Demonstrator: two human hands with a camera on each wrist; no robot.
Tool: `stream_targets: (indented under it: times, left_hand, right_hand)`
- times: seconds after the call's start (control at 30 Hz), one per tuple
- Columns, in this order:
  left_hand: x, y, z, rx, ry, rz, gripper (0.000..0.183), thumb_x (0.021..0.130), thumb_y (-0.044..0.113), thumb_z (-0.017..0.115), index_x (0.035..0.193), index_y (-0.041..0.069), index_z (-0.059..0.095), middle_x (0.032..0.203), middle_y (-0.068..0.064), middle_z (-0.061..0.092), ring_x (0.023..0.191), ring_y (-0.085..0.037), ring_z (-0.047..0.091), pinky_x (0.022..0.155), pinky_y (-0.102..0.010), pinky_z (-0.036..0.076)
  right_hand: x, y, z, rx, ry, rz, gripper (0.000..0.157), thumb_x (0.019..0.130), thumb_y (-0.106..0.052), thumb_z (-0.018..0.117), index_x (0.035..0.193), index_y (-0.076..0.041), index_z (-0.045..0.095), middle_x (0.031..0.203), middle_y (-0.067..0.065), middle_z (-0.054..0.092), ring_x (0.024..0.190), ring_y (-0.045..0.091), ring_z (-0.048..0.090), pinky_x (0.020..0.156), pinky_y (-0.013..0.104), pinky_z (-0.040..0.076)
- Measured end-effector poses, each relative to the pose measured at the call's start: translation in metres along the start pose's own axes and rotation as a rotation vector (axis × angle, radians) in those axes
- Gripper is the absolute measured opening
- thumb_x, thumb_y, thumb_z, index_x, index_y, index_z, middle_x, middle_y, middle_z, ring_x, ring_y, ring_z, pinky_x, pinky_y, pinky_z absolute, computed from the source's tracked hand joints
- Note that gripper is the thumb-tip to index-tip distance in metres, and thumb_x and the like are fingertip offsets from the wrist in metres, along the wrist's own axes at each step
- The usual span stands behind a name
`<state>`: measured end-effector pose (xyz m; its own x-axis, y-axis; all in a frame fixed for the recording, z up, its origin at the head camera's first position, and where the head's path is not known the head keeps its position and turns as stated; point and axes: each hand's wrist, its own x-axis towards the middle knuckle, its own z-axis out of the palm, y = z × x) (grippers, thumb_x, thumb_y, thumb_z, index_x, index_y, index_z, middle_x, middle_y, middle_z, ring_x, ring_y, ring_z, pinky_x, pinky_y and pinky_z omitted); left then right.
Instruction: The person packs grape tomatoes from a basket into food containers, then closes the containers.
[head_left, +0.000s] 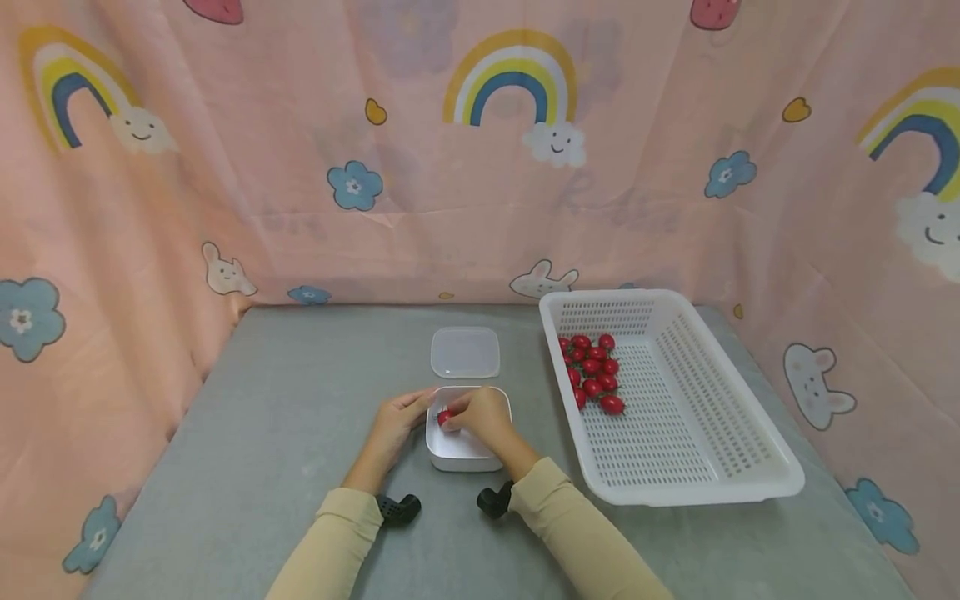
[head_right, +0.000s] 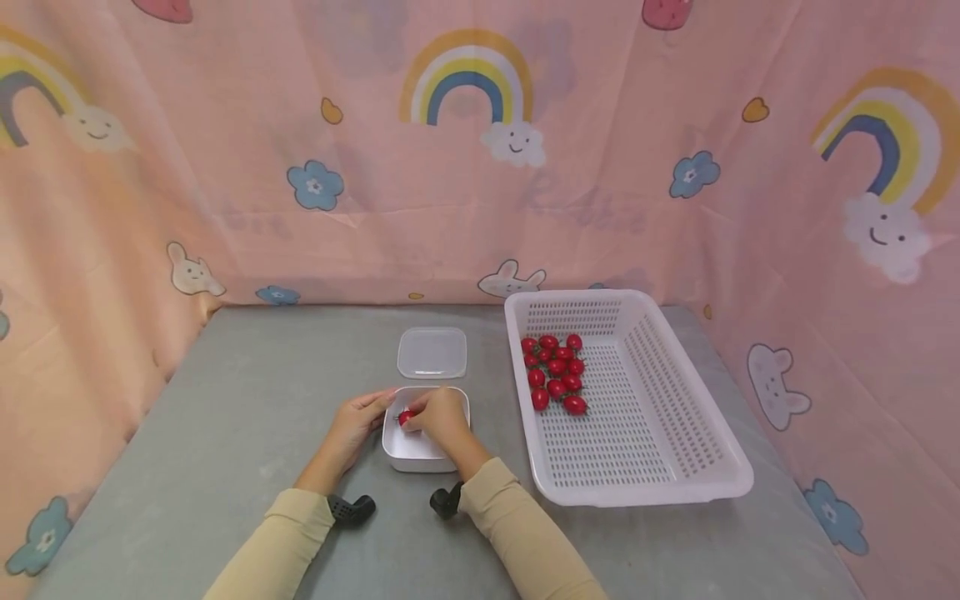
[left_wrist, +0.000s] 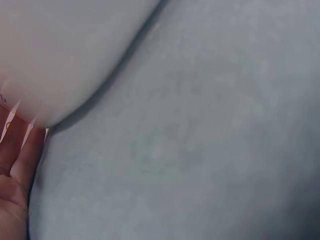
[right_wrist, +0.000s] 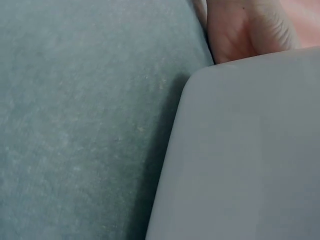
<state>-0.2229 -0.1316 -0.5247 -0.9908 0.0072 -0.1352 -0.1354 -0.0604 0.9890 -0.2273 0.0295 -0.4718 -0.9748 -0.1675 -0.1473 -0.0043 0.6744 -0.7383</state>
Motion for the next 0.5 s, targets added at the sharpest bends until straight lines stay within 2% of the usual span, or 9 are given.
stream_targets:
  times: [0.13, 0.27, 0.5]
  left_hand:
    - [0.001, -0.002, 0.0, 0.0, -0.009, 0.001, 0.037, 0.097, 0.02, 0.064, 0.123, -0.007, 0.066, 0.126, -0.017, 0.068, 0.1, -0.006, 0.069, 0.097, -0.032, 0.054]
    - [0.003, -0.003, 0.0, -0.009, -0.009, 0.01, 0.036, 0.097, 0.016, 0.062, 0.123, -0.009, 0.065, 0.125, -0.016, 0.069, 0.095, -0.003, 0.068, 0.089, -0.022, 0.055]
    - [0.002, -0.002, 0.001, -0.029, -0.005, 0.013, 0.033, 0.097, 0.012, 0.062, 0.122, -0.01, 0.065, 0.124, -0.019, 0.069, 0.094, 0.0, 0.067, 0.085, -0.019, 0.055]
  right_hand:
    - [0.0, 0.002, 0.002, -0.005, 0.001, -0.011, 0.027, 0.07, -0.012, 0.089, 0.094, -0.003, 0.08, 0.094, 0.009, 0.078, 0.097, 0.021, 0.072, 0.082, 0.031, 0.057]
    - [0.0, 0.002, 0.001, -0.008, 0.014, -0.035, 0.027, 0.069, -0.012, 0.089, 0.092, -0.002, 0.08, 0.092, 0.01, 0.078, 0.092, 0.02, 0.072, 0.078, 0.029, 0.057]
    - [-0.004, -0.011, -0.01, 0.019, 0.025, -0.026, 0.029, 0.075, -0.017, 0.086, 0.1, -0.004, 0.079, 0.1, 0.009, 0.078, 0.1, 0.023, 0.071, 0.086, 0.036, 0.057]
